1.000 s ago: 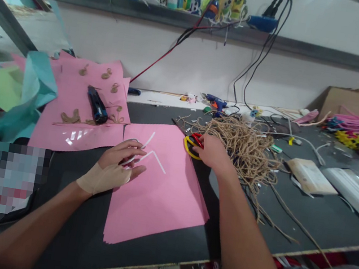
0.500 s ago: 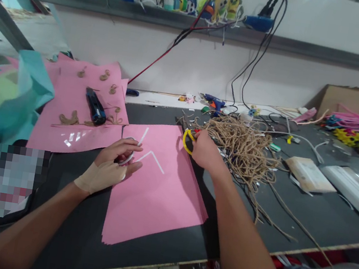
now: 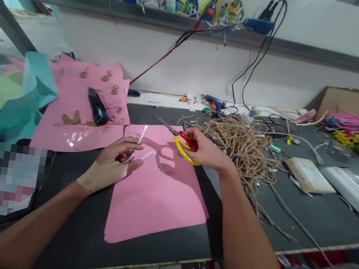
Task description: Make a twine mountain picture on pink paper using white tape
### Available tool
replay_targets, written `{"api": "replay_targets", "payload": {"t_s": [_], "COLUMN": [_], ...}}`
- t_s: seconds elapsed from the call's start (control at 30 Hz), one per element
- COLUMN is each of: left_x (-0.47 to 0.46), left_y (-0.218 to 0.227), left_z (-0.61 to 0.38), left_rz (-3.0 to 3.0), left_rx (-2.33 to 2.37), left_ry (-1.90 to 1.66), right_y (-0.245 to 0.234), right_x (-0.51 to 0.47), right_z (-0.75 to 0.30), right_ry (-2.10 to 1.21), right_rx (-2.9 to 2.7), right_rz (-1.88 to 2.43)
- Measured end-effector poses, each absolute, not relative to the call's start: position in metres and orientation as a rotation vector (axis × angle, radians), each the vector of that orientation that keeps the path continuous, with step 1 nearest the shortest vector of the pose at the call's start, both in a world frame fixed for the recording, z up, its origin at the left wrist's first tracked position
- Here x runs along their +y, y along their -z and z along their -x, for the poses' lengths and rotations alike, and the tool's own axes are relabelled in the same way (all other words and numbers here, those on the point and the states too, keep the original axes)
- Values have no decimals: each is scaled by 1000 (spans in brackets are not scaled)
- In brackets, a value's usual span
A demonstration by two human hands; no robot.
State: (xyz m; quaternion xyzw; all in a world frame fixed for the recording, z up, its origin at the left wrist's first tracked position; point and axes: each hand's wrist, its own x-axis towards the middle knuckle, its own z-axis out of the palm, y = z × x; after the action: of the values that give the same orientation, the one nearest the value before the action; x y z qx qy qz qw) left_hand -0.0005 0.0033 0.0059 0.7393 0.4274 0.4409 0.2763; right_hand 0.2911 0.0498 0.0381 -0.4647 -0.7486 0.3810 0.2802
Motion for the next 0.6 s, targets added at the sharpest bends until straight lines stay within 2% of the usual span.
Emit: {"api": "replay_targets", "payload": {"t_s": [0.17,0.6], "left_x": [4,3], "left_y": [-8,-11], "left_z": [1,-1], "left_rz": [-1951,-1913], "left_rx": [1189,1192], "left_ry": [-1181,-1250], "right_y": [-34,-21], "right_x": [52,60], "right_z": [-295,-303], "right_ry": [-1153,-1202], "right_rx": [-2096,-2073], "right_rz": [1133,1135]}}
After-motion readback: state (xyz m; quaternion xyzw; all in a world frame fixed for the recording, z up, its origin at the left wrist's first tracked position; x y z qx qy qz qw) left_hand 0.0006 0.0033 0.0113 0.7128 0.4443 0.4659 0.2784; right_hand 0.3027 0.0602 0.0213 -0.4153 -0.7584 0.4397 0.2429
